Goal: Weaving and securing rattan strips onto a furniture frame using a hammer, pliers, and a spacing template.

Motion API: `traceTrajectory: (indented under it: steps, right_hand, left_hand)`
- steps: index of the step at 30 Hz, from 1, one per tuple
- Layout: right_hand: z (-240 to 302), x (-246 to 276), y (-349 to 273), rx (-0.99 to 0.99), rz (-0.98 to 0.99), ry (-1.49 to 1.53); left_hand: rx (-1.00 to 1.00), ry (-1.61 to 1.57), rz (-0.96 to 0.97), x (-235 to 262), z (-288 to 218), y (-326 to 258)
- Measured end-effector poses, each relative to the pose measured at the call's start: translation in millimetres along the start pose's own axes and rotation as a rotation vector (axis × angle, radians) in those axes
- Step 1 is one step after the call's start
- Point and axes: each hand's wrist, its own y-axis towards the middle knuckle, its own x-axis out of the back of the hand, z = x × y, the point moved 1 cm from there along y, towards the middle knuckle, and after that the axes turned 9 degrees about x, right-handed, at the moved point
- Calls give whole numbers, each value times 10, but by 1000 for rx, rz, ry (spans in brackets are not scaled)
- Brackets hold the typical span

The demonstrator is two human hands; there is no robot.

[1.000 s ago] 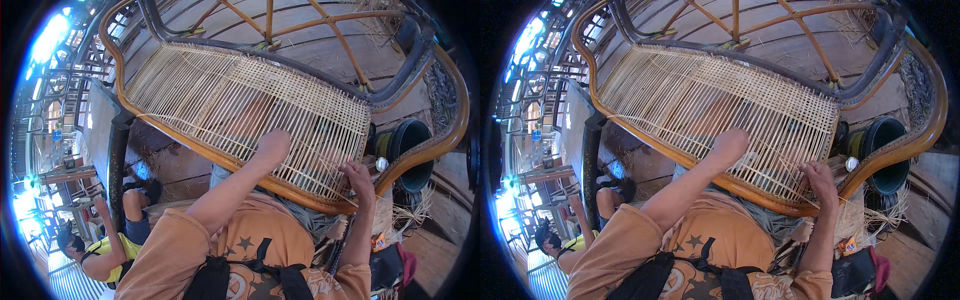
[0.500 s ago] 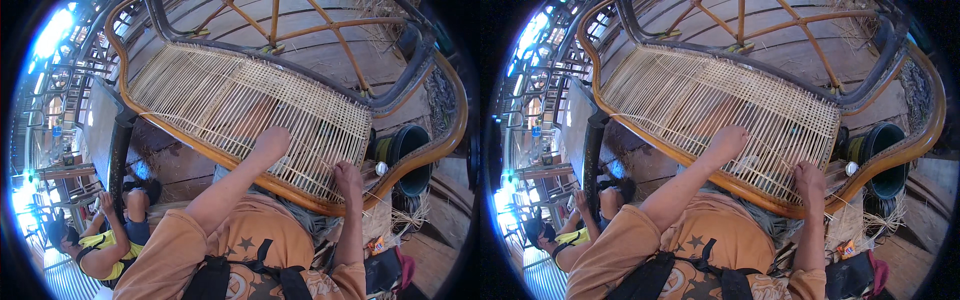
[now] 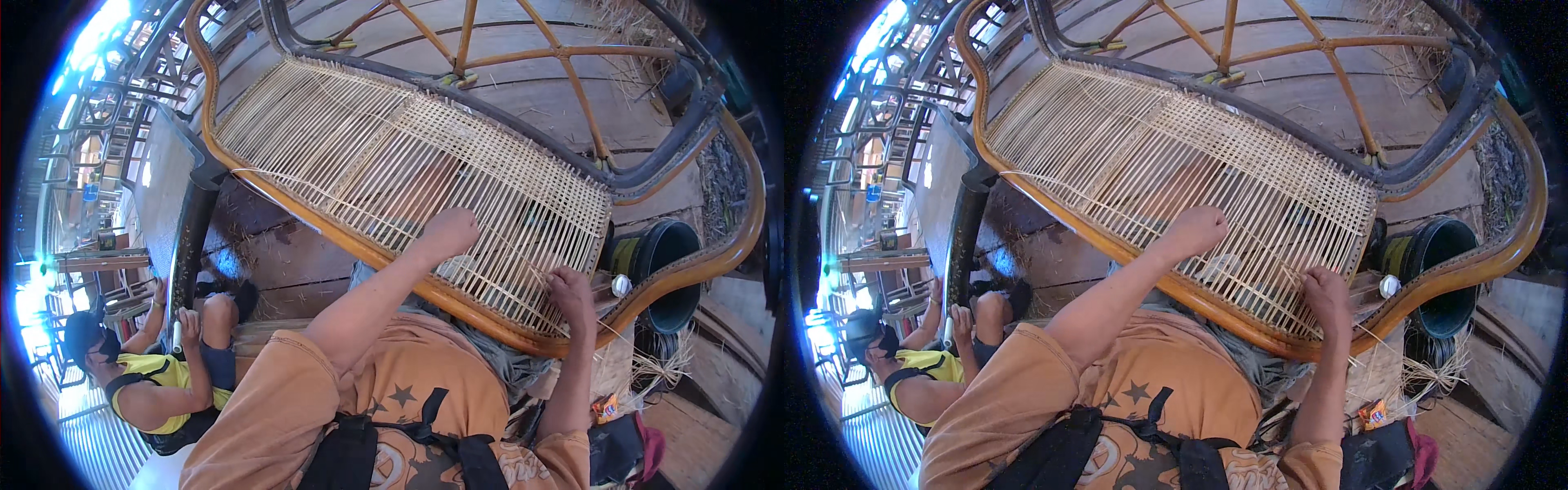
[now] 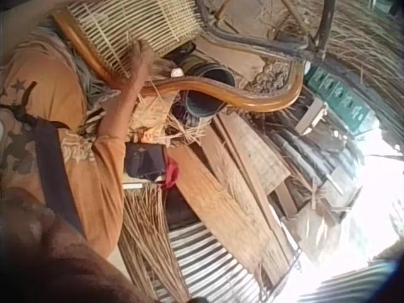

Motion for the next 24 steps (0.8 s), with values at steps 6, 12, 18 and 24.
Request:
traceTrajectory:
  steps: [6, 12, 18, 24]
  right_hand:
    - [136, 100, -92, 2, 85, 153]
    - [67, 63, -61, 4, 6, 168]
    - [211, 51, -84, -41, -4, 196]
    - [42, 45, -48, -24, -40, 273]
  left_hand:
    - [34, 278, -129, 19, -129, -58]
    - [89, 0, 68, 194, -80, 35]
    - [-30, 297, -229, 34, 25, 17]
    - [147, -103, 111, 289, 9, 113]
